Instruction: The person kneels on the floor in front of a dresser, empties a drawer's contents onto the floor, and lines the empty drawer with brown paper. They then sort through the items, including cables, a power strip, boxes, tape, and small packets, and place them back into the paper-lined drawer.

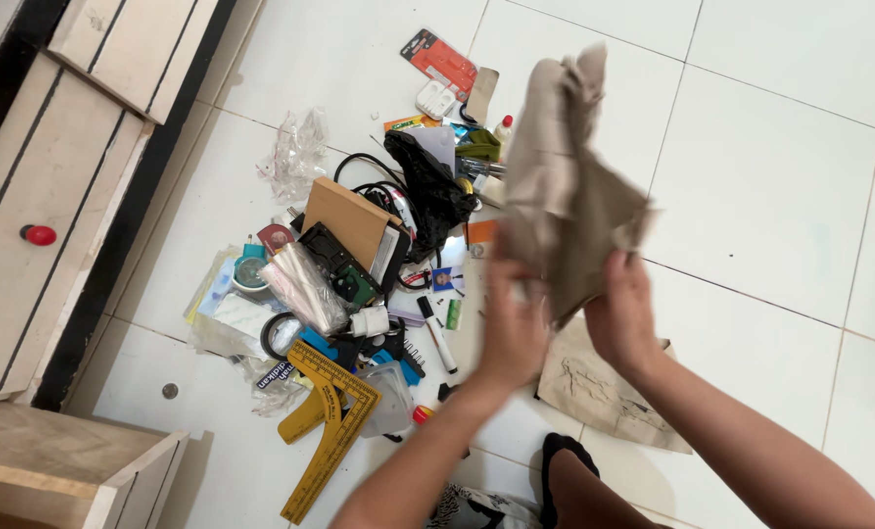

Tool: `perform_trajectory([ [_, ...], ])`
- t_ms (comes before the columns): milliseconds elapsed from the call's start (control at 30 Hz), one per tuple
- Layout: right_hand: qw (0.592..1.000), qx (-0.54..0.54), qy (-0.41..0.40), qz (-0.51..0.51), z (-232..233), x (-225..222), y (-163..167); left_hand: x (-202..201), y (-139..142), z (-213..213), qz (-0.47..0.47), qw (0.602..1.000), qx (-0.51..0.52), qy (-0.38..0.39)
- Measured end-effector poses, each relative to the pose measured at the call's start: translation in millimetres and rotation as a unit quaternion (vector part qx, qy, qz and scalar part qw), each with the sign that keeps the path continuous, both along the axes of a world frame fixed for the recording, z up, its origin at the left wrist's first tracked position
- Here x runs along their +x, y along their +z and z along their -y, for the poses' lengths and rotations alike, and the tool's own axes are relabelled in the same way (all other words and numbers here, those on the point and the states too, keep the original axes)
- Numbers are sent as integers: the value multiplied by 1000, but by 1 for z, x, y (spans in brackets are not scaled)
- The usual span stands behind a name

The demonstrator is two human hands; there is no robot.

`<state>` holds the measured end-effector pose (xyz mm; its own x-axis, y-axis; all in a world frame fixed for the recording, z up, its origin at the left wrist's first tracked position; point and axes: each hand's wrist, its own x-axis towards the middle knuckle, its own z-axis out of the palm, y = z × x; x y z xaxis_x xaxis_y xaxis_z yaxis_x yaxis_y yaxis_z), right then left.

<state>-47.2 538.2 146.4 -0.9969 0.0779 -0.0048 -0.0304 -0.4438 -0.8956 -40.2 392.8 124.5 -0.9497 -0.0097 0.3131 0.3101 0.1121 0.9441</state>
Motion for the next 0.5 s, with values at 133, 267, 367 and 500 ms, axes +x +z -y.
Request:
perform_trajectory([
  [133,922,372,-3,-103,-17,-3,2,-3,5,-35,-31,994,-28,-100],
  [267,874,446,-157,-117,-79,-31,14,-10,16,-39,-115,968,-90,-204],
  [367,756,589,-229,-171,-108,-46,15,-13,5,-16,-77,936,-203,-276],
  [500,644,705,-175,-242,-128,-43,-11,-30,-40,70,-23,972,-191,-137],
])
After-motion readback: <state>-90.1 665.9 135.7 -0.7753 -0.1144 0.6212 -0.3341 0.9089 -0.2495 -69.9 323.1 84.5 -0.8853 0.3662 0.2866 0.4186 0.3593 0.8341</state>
